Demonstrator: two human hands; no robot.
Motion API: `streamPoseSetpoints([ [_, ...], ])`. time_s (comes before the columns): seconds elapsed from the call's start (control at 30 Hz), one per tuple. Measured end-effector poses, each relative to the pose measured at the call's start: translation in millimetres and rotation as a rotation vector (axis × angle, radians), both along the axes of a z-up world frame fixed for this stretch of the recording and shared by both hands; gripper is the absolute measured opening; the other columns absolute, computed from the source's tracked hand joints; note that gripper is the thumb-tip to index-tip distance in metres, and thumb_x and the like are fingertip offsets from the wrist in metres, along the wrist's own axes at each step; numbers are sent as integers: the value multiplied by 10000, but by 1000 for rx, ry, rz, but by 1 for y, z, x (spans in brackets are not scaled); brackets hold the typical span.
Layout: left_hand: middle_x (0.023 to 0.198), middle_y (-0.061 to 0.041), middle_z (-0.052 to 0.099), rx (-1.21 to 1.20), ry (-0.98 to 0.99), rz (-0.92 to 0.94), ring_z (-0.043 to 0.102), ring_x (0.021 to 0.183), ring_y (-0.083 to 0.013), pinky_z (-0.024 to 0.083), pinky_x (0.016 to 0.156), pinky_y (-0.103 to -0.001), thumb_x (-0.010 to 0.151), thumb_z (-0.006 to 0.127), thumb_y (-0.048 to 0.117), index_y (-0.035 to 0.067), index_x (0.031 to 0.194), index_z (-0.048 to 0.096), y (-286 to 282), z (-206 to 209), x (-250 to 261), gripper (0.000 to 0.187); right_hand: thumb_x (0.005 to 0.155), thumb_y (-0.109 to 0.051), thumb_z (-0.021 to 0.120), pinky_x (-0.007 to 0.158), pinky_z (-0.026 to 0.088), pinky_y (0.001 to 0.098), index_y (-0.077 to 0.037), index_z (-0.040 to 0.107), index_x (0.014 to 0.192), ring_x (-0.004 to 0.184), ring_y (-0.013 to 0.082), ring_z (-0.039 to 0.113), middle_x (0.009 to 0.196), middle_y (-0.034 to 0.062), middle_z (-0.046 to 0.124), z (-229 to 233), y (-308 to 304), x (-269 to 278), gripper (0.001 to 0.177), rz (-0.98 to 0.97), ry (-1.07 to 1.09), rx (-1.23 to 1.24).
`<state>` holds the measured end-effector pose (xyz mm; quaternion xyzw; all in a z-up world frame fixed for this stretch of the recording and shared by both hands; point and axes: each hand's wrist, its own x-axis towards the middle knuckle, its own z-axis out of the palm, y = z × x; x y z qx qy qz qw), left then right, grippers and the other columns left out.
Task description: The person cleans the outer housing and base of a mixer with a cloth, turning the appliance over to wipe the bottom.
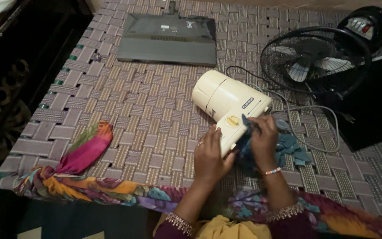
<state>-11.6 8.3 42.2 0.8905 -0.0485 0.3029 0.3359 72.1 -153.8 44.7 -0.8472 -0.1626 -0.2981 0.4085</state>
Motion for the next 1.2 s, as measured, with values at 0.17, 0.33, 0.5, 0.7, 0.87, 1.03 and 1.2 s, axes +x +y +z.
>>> streamPoseSetpoints([
  [0.17,1396,-235,557,-4,-10,12,606,1189,-420,521,896,-495,773,851,356,-39,1364,517,-1,-2,-1,786,917,77,662,777,493,333,-20,725,1194,920,236,591,1027,113,578,-34,3,-11,300,-34,43,132],
  [0.33,1410,-247,552,30,-11,26,609,1198,-417,529,874,-479,771,833,340,-53,1391,507,1,-5,0,802,932,59,669,770,501,293,-34,717,1200,889,190,601,1031,87,618,-62,22,-57,288,26,206,289],
  [0.5,1411,-232,565,41,-9,36,613,1173,-421,538,861,-476,784,829,352,-50,1382,520,-1,-3,2,784,932,111,600,894,506,299,-33,693,1265,1021,226,626,1106,120,623,-80,18,-60,374,164,11,292],
  [0.7,1418,-247,551,37,-64,29,613,1189,-419,545,897,-474,828,821,375,-54,1390,513,-3,-5,9,771,851,169,546,877,501,333,-117,707,1313,1018,309,612,1096,152,582,-85,2,1,567,-37,-75,139],
  [0.87,1400,-241,557,39,-38,41,616,1193,-416,535,874,-479,814,820,378,-55,1397,511,-10,-8,21,790,831,188,526,870,498,346,-142,714,1334,965,285,587,1024,130,553,-77,-14,57,631,-37,-137,137],
  [1.03,1382,-248,568,51,-46,73,615,1181,-418,531,872,-484,826,809,387,-54,1371,532,-16,-11,25,753,924,143,561,810,481,328,-97,671,1385,939,254,562,1023,125,565,-65,-7,55,532,-68,-56,190],
  [1.2,1360,-252,602,-29,-73,88,626,1185,-425,537,916,-477,914,733,330,-47,1351,569,-10,-17,29,600,953,34,592,804,471,283,-35,608,1424,896,211,582,990,102,579,-89,16,-12,477,-9,241,253],
])
